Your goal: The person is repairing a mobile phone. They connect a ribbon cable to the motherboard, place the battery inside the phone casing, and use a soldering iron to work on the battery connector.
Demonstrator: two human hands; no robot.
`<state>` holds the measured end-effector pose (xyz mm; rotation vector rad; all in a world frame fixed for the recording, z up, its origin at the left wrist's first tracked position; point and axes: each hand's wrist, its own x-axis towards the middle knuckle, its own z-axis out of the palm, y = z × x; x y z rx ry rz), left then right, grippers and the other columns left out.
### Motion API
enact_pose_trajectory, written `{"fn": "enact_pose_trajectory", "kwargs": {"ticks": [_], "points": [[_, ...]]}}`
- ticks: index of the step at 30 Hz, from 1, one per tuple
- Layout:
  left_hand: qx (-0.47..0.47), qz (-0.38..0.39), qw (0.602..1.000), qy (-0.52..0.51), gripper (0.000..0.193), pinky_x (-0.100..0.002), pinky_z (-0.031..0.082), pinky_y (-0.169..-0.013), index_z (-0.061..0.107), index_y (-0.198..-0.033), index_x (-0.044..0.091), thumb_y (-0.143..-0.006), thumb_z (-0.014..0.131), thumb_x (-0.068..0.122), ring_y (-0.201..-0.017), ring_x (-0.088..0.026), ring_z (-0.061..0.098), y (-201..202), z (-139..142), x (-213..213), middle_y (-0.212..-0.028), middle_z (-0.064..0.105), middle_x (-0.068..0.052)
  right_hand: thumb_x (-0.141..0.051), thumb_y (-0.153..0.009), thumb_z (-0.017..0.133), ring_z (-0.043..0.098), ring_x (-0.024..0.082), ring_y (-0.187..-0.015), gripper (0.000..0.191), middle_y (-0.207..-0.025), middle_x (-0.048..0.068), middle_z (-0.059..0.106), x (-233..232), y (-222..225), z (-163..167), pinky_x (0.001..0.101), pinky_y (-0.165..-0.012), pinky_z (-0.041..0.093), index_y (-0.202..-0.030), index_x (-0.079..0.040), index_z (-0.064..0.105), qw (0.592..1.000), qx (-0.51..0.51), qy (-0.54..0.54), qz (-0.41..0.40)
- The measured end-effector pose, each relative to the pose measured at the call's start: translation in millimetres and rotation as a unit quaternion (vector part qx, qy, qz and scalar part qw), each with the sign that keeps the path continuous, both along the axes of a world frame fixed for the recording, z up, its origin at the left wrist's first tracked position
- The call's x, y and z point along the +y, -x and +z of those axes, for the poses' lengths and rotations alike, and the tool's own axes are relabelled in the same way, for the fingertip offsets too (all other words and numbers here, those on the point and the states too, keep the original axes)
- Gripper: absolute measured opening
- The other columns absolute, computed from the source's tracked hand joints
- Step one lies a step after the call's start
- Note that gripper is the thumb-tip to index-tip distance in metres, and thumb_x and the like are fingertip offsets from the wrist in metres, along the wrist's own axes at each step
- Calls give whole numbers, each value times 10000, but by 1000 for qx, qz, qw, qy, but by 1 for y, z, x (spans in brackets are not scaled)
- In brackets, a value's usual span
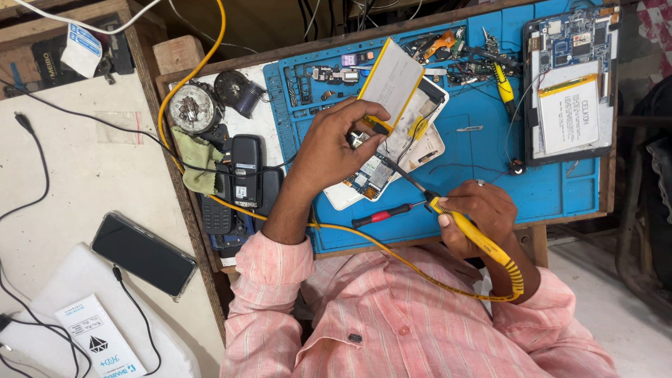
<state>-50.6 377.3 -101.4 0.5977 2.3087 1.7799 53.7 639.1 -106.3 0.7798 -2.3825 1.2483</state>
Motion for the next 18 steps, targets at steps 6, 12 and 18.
{"fn": "enact_pose_trajectory", "kwargs": {"ticks": [6,12,18], "points": [[0,3,1000,15,305,-266,600,-657,671,-1146,28,-862,777,-5,-914,-167,797,0,-1,-1,-1114,725,-105,-107,-881,644,635,252,-625,98,-804,133,673,2,0,-1,355,-562,473,-919,-17,635,1000,0,-12,-1],[-1,1,1000,4,306,-266,617,-706,670,-1159,29,-874,777,-4,-933,-171,799,0,-1,0,-1117,721,-105,-82,-874,661,645,247,-638,94,-821,132,677,2,1,-2,353,-573,497,-932,-14,631,1000,1,-3,4],[-10,5,1000,7,304,-266,631,-724,669,-1155,22,-871,771,-9,-957,-190,799,1,0,-1,-1136,722,-106,-116,-896,666,621,250,-602,120,-801,125,664,8,-4,-4,368,-556,481,-947,-14,626,999,36,6,-22]]}}
